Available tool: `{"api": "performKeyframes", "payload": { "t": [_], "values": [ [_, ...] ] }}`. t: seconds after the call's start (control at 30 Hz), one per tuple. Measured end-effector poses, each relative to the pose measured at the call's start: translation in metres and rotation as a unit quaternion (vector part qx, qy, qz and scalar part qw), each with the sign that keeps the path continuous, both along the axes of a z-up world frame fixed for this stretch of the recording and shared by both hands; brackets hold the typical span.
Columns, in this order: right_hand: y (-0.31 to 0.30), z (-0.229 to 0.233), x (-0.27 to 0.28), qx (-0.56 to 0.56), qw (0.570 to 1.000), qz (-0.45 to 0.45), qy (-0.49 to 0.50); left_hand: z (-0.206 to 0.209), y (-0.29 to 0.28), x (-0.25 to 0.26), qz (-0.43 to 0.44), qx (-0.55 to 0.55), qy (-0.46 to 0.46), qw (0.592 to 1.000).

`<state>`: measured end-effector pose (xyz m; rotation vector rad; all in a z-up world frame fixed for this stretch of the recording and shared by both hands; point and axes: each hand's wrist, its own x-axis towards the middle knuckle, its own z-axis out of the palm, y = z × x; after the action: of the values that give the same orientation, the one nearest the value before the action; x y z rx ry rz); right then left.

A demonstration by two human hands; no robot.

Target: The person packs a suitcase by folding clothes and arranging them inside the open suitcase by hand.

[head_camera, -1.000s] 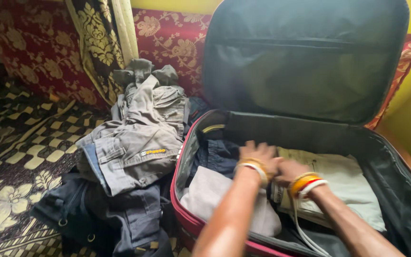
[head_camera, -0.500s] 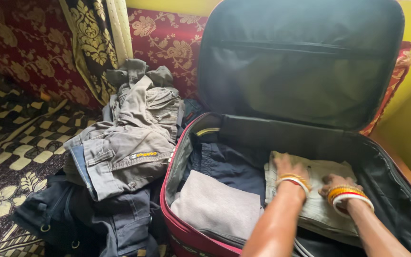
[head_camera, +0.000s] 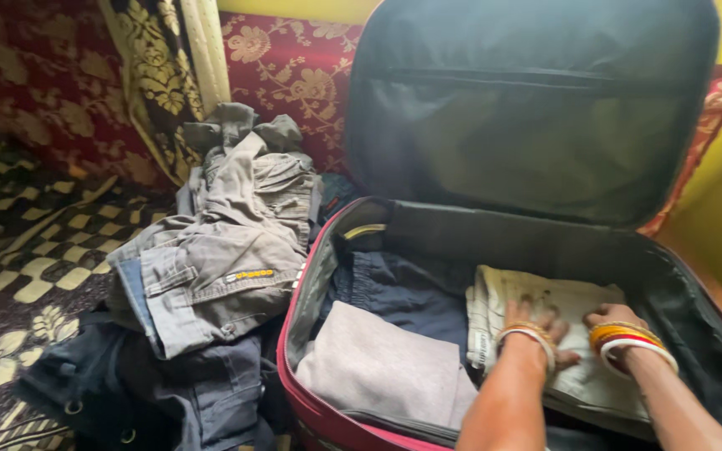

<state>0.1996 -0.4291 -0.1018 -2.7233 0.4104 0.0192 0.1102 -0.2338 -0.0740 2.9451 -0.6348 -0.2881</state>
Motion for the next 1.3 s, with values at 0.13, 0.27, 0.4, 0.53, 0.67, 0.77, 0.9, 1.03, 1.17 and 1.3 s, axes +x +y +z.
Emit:
{"api": "performKeyframes", "payload": {
  "t": [0.13, 0.27, 0.4, 0.53, 0.67, 0.77, 0.9, 1.03, 1.17, 1.3],
  "values": [
    [0.028, 0.024, -0.022, -0.114, 0.987, 0.081, -0.079, -0.006, 0.032, 0.013, 0.089, 0.020, -0.018, 0.996],
    [0.083, 0.042, -0.043, -0.161, 0.969, 0.169, -0.079, -0.019, 0.029, 0.022, 0.137, 0.040, -0.039, 0.989],
    [0.086, 0.032, -0.038, -0.133, 0.977, 0.167, -0.008, -0.027, 0.019, 0.032, 0.142, 0.030, -0.037, 0.989],
    [0.056, 0.021, -0.033, -0.156, 0.985, 0.066, -0.033, -0.023, 0.009, 0.015, 0.079, -0.042, -0.210, 0.973],
    [0.040, -0.002, -0.024, -0.190, 0.965, 0.051, 0.172, -0.011, 0.006, -0.002, 0.057, -0.065, -0.013, 0.996],
    [0.033, -0.017, -0.006, -0.260, 0.940, 0.193, 0.104, -0.006, 0.010, -0.004, 0.049, -0.023, -0.020, 0.998],
    [0.036, -0.008, -0.019, -0.205, 0.956, 0.138, 0.158, -0.009, 0.011, 0.000, 0.060, -0.056, -0.011, 0.997],
    [0.045, 0.020, -0.033, -0.209, 0.943, 0.170, 0.196, -0.015, 0.030, 0.006, 0.089, -0.023, -0.022, 0.995],
    [0.057, 0.032, -0.038, -0.178, 0.902, 0.309, 0.243, -0.012, 0.041, 0.003, 0.136, -0.048, -0.099, 0.985],
    [0.068, 0.017, -0.046, -0.038, 0.889, 0.325, 0.319, 0.002, 0.045, -0.011, 0.124, -0.098, -0.217, 0.963]
  ]
}}
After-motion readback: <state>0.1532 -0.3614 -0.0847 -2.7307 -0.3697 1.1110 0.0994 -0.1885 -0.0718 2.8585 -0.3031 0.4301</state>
